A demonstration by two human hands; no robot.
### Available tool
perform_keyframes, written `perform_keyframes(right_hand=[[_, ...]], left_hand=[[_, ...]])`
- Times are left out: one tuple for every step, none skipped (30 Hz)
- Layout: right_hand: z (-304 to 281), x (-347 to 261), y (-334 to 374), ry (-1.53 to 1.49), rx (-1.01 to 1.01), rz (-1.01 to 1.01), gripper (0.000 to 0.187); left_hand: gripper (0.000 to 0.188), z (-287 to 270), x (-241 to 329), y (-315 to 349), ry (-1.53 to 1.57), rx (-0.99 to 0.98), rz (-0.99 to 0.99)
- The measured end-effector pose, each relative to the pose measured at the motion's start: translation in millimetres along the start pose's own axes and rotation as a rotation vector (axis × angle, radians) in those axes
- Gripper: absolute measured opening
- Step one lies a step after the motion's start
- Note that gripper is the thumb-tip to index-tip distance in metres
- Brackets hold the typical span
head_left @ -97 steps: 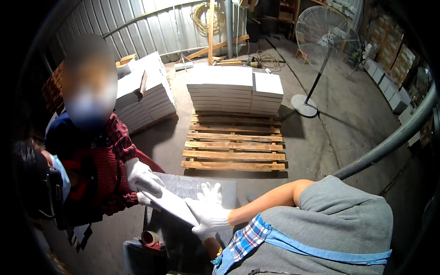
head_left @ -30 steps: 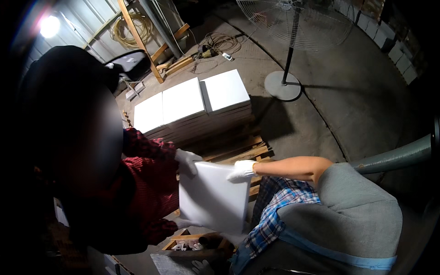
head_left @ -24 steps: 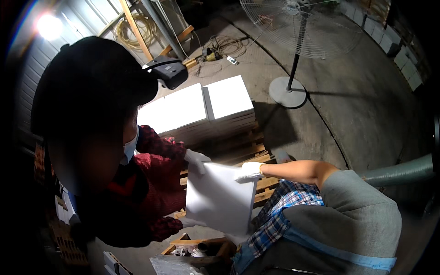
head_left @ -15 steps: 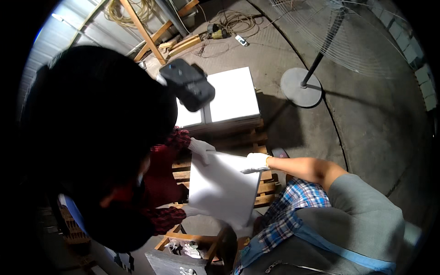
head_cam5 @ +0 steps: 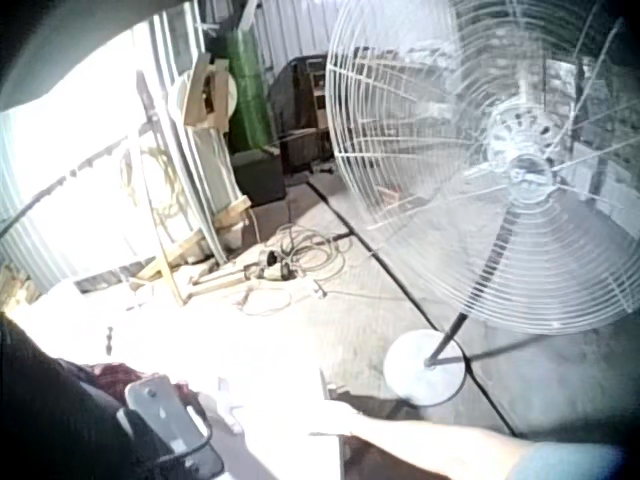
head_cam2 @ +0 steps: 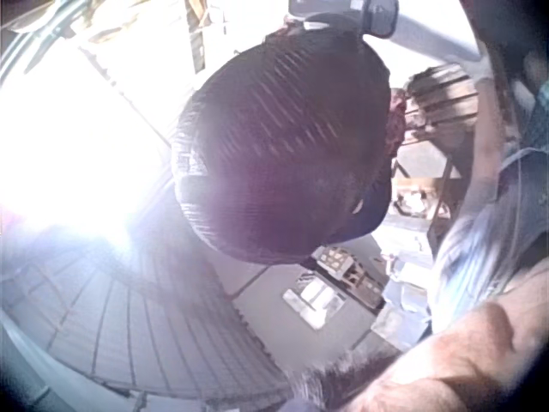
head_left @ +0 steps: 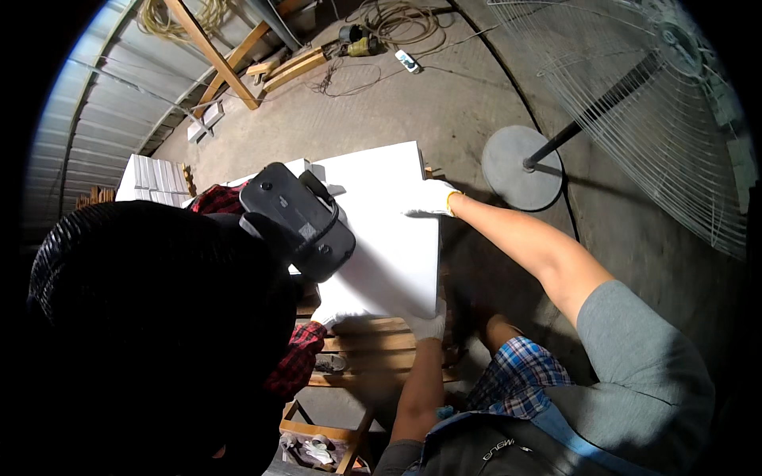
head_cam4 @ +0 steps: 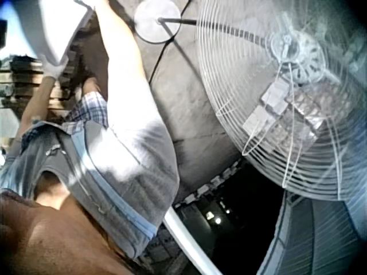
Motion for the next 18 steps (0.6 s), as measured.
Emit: perform_keyframes(right_hand=[[-8, 10, -4, 0.049, 0.093, 0.04, 0.036], [-7, 24, -3, 0.016, 0.076, 0.14, 0.035], [-16, 20, -2, -0.019, 0.051, 0.225, 0.034], [-19, 20, -2, -0.054, 0.025, 0.31, 0.033], [-10, 31, 6, -0.354, 0.061, 0.414, 0.033], [-8, 35, 18, -0.31, 0.116, 0.407, 0.033], [-16, 20, 20, -0.27, 0.171, 0.369, 0.034], [-27, 12, 19, -0.221, 0.236, 0.332, 0.034], [-24, 14, 24, -0.258, 0.372, 0.338, 0.04], [-22, 9, 41, -0.367, 0.529, 0.54, 0.051], [-7, 7, 43, -0.431, 0.514, 0.538, 0.062], [12, 7, 46, -0.494, 0.502, 0.536, 0.074], [44, 13, 52, -0.831, 0.577, 0.607, 0.066], [79, 16, 57, -1.208, 0.707, 0.678, 0.062], [112, 15, 62, -1.519, 0.853, 0.758, 0.063], [134, 27, 59, -1.535, 0.879, 0.719, 0.066], [156, 40, 57, -1.551, 0.907, 0.682, 0.07], [160, 46, 54, -1.57, 0.885, 0.695, 0.07]], left_hand=[[0.07, 8, -1, -11, 0.005, -0.024, -0.001], [0.07, 15, -2, -22, 0.01, -0.047, -0.002], [0.07, 20, 0, -30, -0.001, -0.069, 0.02], [0.069, 25, 0, -38, -0.013, -0.092, 0.042], [0.068, 29, -1, -39, -0.063, -0.104, 0.058], [0.068, 30, -1, -39, -0.107, -0.094, 0.051], [0.068, 27, 5, -32, -0.134, -0.074, 0.067], [0.069, 36, 8, -21, -0.158, -0.043, 0.054], [0.07, 41, 5, -6, -0.189, -0.005, 0.03], [0.071, 43, 9, -2, -0.238, 0.013, 0.057], [0.073, 43, 11, 4, -0.286, 0.032, 0.085], [0.075, 47, 13, 9, -0.339, 0.049, 0.11], [0.073, 54, 19, 13, -0.338, 0.018, 0.11], [0.072, 56, 24, 15, -0.33, -0.01, 0.115], [0.073, 48, 31, 3, -0.326, -0.026, 0.129], [0.073, 35, 39, -17, -0.329, -0.045, 0.14], [0.071, 36, 42, -23, -0.318, -0.061, 0.135], [0.07, 37, 44, -26, -0.295, -0.072, 0.13]])
Point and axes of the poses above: each hand's wrist, its own y-axis away from the middle knuckle, its own z-axis out of the palm, x = y × z, the point moved 7 cm from there along -y, towards the middle knuckle, and after that the axes turned 6 degrees about -z, right-handed, at the moved point
